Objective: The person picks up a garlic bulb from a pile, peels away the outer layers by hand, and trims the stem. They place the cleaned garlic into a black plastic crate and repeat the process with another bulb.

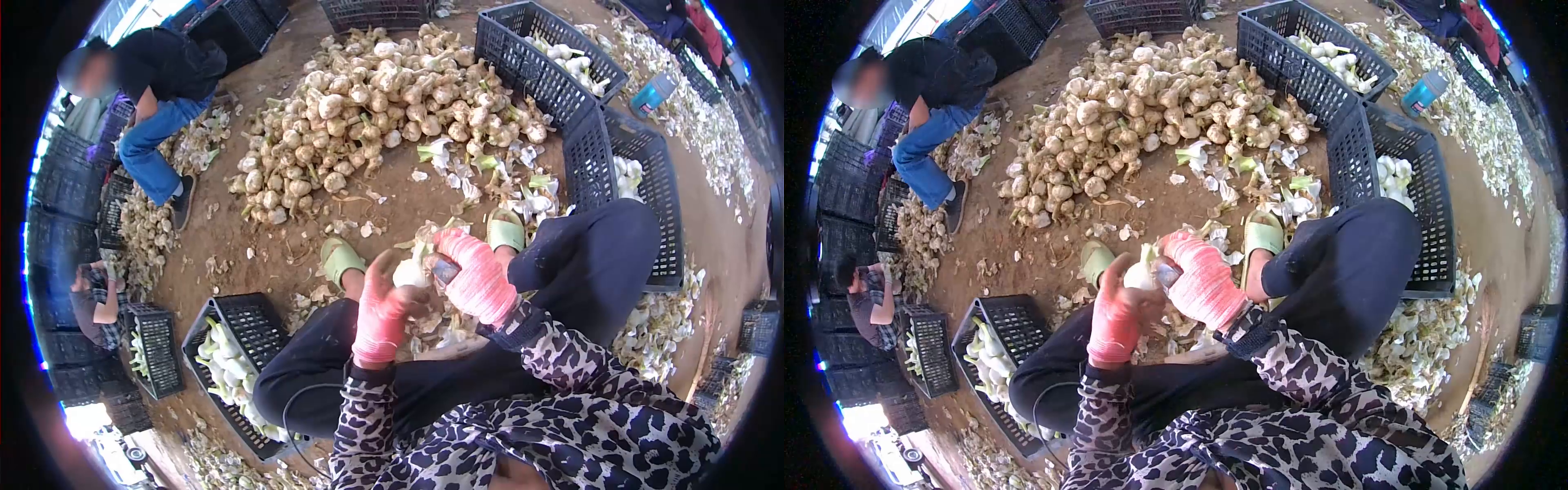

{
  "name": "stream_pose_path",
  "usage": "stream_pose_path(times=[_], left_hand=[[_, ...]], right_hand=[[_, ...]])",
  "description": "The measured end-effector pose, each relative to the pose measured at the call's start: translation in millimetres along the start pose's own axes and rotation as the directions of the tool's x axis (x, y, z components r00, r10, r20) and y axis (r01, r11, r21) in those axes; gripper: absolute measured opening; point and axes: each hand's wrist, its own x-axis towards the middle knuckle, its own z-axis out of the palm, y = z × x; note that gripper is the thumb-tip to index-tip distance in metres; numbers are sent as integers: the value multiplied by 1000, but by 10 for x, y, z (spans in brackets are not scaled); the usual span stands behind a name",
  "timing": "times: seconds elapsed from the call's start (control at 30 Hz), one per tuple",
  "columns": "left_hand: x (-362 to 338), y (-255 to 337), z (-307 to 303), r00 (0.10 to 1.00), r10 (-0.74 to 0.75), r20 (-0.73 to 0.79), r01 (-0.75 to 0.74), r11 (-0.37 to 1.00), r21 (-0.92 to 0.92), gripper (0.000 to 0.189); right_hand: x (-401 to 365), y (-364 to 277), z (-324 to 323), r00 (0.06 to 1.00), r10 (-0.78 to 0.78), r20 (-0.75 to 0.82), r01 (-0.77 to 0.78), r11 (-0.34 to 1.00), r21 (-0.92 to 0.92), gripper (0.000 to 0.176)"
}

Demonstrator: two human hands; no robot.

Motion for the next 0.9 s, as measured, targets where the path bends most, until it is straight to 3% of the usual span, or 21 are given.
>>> stream_pose_path(times=[0.03,0.07,0.1,0.13,0.2,0.27,0.33,0.37,0.4,0.43,0.5,0.57,0.6,0.63,0.67,0.7,0.77,0.8,0.83,0.87,0.9], left_hand=[[-10,-60,52,978,160,-132,-146,984,105,57],[-8,-26,29,975,169,-143,-155,982,105,57],[-10,24,-3,980,114,-160,-122,992,-41,52],[-16,60,-25,984,57,-168,-88,978,-188,48],[3,34,-81,975,23,-220,-76,969,-234,39],[30,-70,-291,989,-85,-117,49,957,-286,37],[41,-59,-257,988,-95,-119,60,961,-268,39],[46,-41,-210,988,-86,-130,43,951,-305,41],[49,-2,-169,987,-77,-142,25,940,-340,43],[27,13,-172,986,-83,-144,29,940,-339,43],[-14,36,-186,993,-18,-113,-1,987,-163,51],[14,49,-167,993,46,-110,-68,978,-200,54],[-6,47,-157,988,101,-117,-127,962,-240,57],[-28,124,-169,995,50,-84,-76,936,-344,54],[-27,179,-174,995,50,-86,-77,936,-344,54],[-21,219,-179,992,95,-84,-117,944,-308,52],[-17,229,-232,987,154,-44,-160,955,-250,46],[-23,216,-240,988,147,-46,-154,955,-253,46],[-18,198,-236,982,169,-87,-183,964,-195,47],[-8,176,-227,974,191,-124,-208,969,-138,48],[13,159,-238,970,212,-120,-226,967,-117,48]], right_hand=[[-5,-32,4,1000,-27,11,27,1000,-9,17],[3,-53,22,998,-58,26,58,998,-14,17],[13,-64,23,997,-13,70,14,1000,-15,16],[26,-95,44,930,314,193,-355,904,238,17],[-19,-165,25,915,377,140,-403,858,319,16],[-40,-168,42,947,307,93,-320,919,228,16],[-20,-104,72,969,227,102,-244,948,207,18],[-27,-113,45,920,350,178,-389,875,289,19],[-29,-84,63,919,351,179,-391,874,289,19],[-45,-52,93,964,214,157,-240,956,168,19],[-48,-75,105,984,92,151,-101,994,51,16],[-5,455,315,989,131,63,-138,981,137,14],[17,529,283,993,120,17,-120,992,-32,12],[39,603,250,994,109,-29,-113,973,-202,10],[78,1018,267,992,123,-7,-121,959,-255,19],[118,1016,252,997,28,-72,-42,980,-195,18],[178,591,182,965,262,-32,-236,911,338,22],[252,169,132,859,475,193,-461,552,695,26],[205,19,101,873,399,281,-477,572,668,30],[195,57,92,955,137,262,-233,894,382,32],[195,69,83,966,-136,222,127,990,55,34]])
